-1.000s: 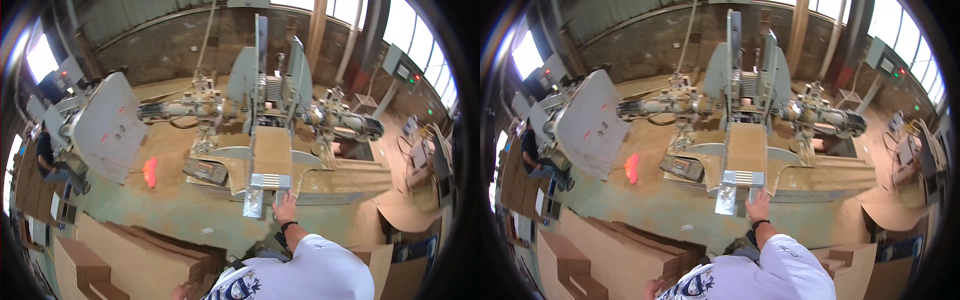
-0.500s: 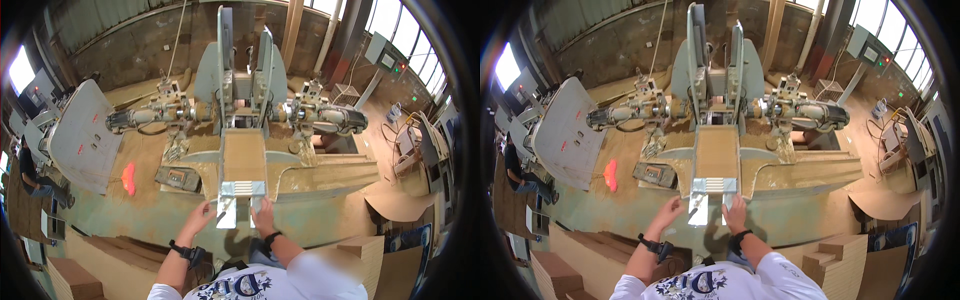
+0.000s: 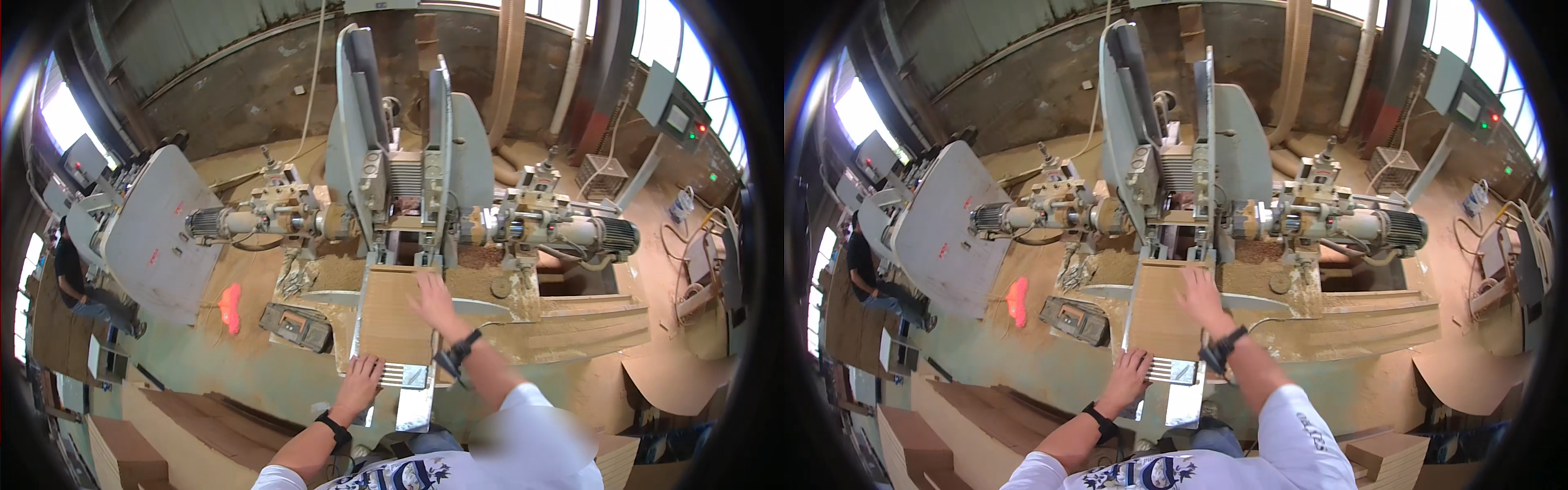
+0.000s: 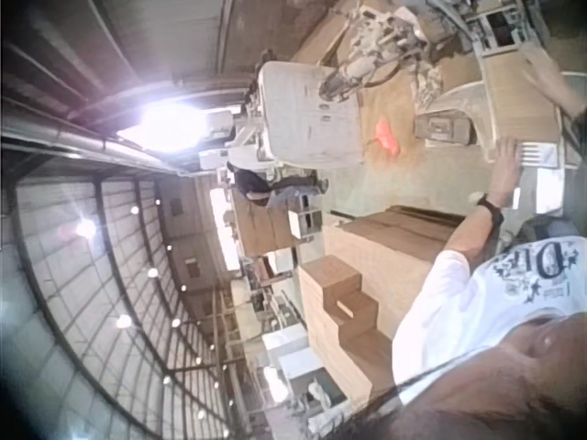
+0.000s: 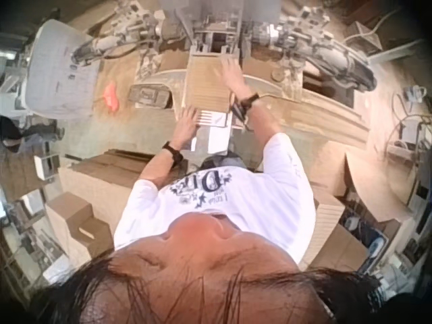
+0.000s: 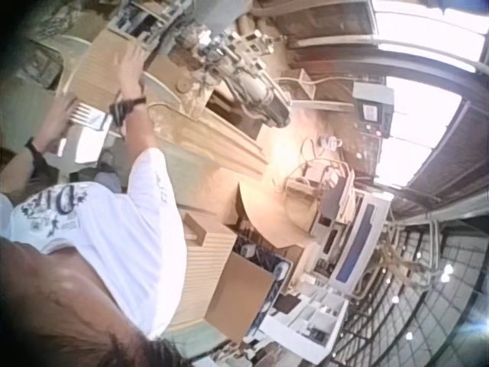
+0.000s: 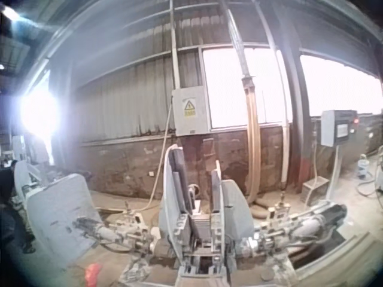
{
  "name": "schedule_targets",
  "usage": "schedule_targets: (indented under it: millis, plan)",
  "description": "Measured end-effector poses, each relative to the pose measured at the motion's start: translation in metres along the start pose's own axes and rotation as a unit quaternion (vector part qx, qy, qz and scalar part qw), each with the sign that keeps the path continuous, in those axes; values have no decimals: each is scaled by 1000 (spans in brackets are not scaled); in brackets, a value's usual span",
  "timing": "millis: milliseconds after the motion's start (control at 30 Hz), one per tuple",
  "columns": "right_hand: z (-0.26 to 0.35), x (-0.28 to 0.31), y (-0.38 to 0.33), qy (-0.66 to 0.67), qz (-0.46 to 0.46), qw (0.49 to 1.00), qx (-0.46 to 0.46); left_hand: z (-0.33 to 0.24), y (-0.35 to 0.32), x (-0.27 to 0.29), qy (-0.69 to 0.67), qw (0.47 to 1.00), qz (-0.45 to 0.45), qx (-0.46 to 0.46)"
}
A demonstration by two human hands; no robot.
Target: Manually picking up wooden panels from a stack and feeding them into an industrial processing machine.
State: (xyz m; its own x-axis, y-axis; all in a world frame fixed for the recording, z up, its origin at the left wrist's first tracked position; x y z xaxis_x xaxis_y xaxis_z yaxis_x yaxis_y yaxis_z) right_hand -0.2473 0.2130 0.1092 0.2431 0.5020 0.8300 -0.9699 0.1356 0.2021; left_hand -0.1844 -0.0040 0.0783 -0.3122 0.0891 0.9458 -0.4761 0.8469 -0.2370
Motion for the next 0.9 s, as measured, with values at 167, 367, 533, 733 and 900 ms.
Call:
schedule_targets:
  millis: [167,367,533,733,900]
  plan:
    - [-27,-46,73,-106,118,987,-34,3,2,-6,18,1000,24,1]
    - [-19,-71,65,-157,199,966,-60,13,-25,-5,-70,994,26,-75]
    - [0,-81,24,-163,243,955,-44,21,-45,-7,-156,985,1,-79]
    - [85,-65,-26,-86,258,956,108,21,-50,-3,-144,985,-44,-85]
    - [163,-82,-113,-73,440,877,181,25,-53,4,-181,981,-52,-46]
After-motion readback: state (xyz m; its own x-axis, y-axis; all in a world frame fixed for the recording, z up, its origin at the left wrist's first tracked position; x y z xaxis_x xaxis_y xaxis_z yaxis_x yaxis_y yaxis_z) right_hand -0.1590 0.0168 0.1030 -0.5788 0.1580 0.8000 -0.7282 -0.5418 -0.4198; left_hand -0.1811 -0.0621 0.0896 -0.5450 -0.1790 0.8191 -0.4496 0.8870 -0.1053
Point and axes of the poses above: each hand's wrist, its own y-axis towards the middle knuckle, its own x-axis out of the back of the hand, z = x × y, the point moved 8 cm from there along y, towards the middle knuckle, and after that the axes turned 15 degrees about z, right-handed, at the moved point
